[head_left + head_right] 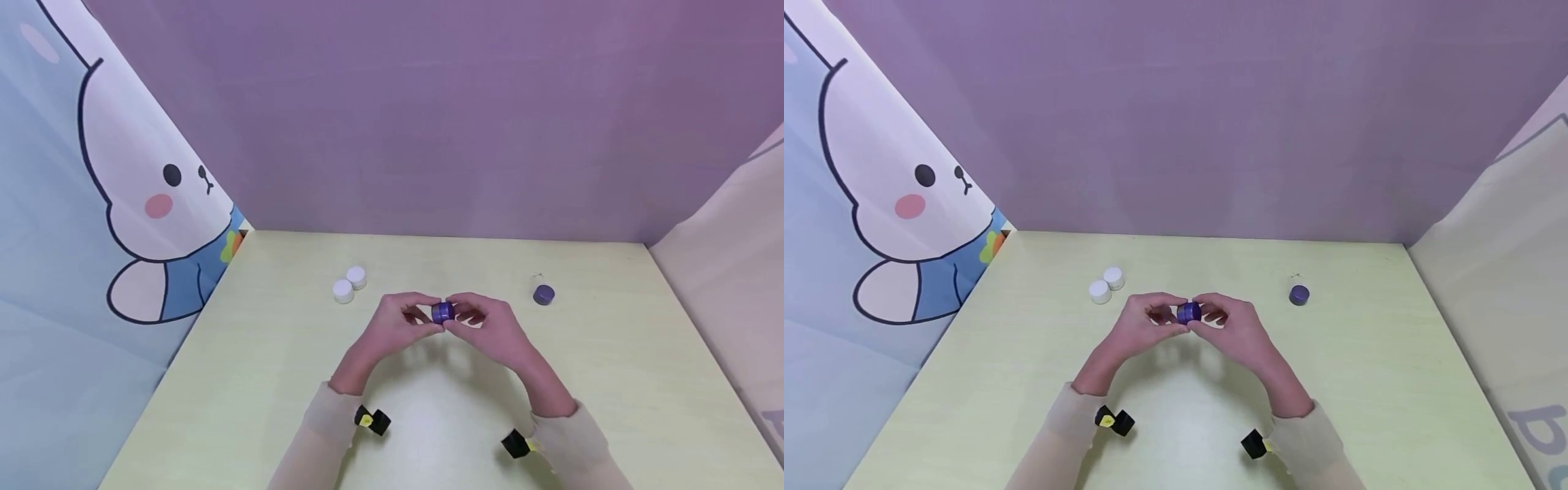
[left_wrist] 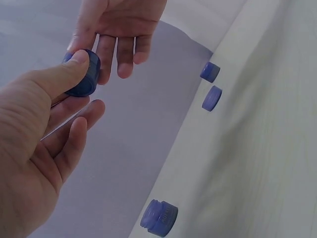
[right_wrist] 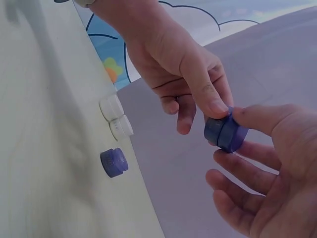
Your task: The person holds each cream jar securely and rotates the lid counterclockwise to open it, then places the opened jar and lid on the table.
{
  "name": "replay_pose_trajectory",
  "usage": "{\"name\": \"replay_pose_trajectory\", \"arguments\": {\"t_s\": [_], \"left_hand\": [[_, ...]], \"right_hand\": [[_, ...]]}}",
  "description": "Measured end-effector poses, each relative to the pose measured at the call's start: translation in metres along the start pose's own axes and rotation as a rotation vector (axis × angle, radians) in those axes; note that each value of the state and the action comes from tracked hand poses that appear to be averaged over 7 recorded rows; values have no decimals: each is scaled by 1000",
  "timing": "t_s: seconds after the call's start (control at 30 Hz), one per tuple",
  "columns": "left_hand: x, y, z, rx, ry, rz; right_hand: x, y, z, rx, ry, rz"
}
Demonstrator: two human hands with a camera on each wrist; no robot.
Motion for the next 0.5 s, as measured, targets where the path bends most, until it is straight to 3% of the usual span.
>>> {"name": "replay_pose_trajectory", "arguments": {"t_s": [0.17,0.4,0.5], "left_hand": [[0,-2,-2,6,-3,15],[0,-2,-1,-2,14,26],[1,-2,-2,12,19,26]], "right_hand": [[1,2,2,-15,-7,6],[2,9,5,49,49,-119],[4,10,1,53,27,-164]]}}
Point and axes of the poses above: each hand's wrist, its own x-axis away from the middle knuckle, its own z-axis out of the back of the hand, y = z × x, the point moved 5 cm from there along -x, towards the middle knuckle, and after that the axes turned 6 degrees about y, right-handed, at the moved point
